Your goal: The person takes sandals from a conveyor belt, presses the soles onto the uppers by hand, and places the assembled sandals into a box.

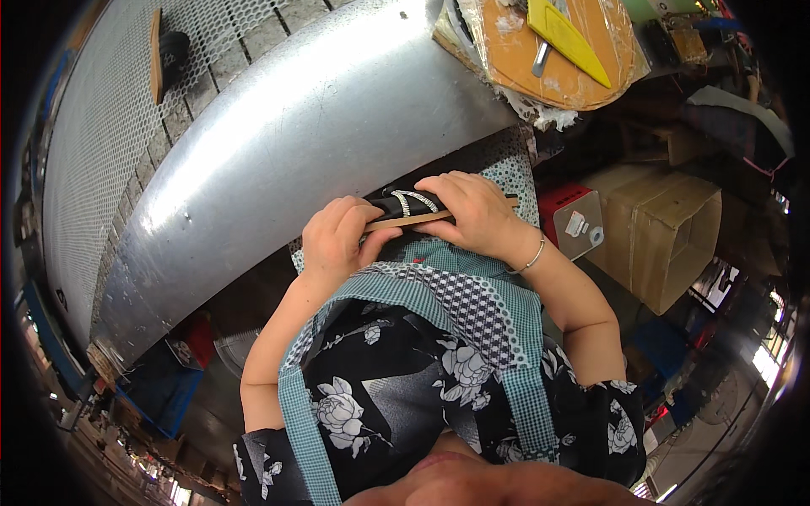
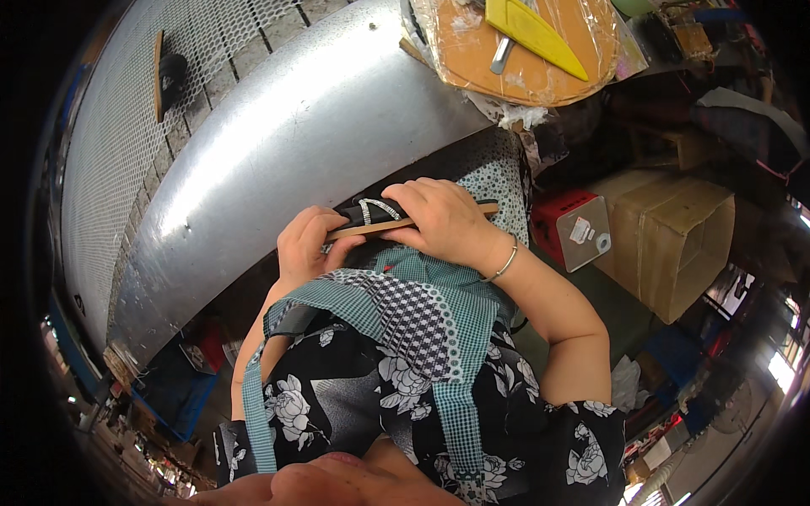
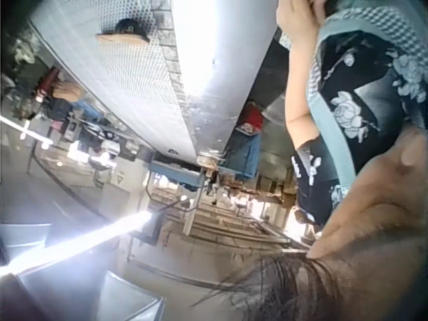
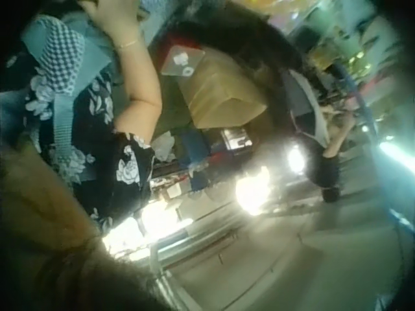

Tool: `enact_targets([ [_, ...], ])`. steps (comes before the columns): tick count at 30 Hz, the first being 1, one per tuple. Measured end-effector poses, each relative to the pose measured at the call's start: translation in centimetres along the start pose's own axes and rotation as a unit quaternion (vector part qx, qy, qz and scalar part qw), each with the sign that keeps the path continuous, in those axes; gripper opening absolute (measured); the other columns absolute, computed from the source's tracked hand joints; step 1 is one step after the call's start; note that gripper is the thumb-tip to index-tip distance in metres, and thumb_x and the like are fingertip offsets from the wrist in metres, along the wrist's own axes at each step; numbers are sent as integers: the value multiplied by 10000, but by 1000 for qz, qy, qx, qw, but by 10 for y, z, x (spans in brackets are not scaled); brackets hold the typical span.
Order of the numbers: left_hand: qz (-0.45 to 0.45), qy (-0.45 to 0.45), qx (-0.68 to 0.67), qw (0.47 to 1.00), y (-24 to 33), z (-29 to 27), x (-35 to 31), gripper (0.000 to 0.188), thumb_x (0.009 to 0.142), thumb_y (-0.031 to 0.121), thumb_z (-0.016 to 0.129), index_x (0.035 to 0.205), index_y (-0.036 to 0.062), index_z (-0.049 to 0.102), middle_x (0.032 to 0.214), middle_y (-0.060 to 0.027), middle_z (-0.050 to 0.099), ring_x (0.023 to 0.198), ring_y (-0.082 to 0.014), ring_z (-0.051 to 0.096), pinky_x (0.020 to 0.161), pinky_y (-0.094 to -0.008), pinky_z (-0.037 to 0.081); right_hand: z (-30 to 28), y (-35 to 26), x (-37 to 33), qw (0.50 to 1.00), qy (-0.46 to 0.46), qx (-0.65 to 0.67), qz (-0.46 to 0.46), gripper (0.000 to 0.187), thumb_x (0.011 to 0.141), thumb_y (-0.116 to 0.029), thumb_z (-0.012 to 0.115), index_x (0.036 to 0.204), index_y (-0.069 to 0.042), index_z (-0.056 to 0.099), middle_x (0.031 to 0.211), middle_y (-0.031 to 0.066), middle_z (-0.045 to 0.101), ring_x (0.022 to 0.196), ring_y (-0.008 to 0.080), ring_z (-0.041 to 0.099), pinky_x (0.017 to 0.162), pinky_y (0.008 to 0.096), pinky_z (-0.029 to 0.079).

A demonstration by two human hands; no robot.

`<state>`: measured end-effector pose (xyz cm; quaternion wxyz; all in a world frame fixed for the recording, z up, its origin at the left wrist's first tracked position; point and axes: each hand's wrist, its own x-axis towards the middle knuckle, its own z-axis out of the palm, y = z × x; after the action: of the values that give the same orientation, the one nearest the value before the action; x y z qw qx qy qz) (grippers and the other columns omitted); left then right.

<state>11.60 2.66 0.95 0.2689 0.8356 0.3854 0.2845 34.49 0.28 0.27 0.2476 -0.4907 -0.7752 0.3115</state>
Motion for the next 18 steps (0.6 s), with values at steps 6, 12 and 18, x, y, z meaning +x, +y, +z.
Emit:
enact_targets([
  [6,-32,0,-9,999,-3,1,-2,291,693,204,779,838,28,599,765,-93,613,662,-255,600,570,-336,479,2,-5,1,999,6,-36,-2,460,725,-299,749,1048,-40,549,814,100,621,744,274,626,643,377,494],
  [12,-80,-9,-15,997,0,0,-4,325,710,168,775,940,11,606,801,-119,625,708,-281,618,618,-342,498,-1,-19,4,997,-2,-79,5,507,749,-294,733,1144,-34,550,765,91,589,689,251,602,605,354,485],
  [18,-182,51,-100,977,-5,15,-6,388,736,162,766,1048,9,594,868,-135,631,770,-267,627,668,-348,499,-21,-22,15,993,-57,-104,-15,566,802,-300,690,1303,-108,509,686,65,523,603,219,558,529,328,463],
])
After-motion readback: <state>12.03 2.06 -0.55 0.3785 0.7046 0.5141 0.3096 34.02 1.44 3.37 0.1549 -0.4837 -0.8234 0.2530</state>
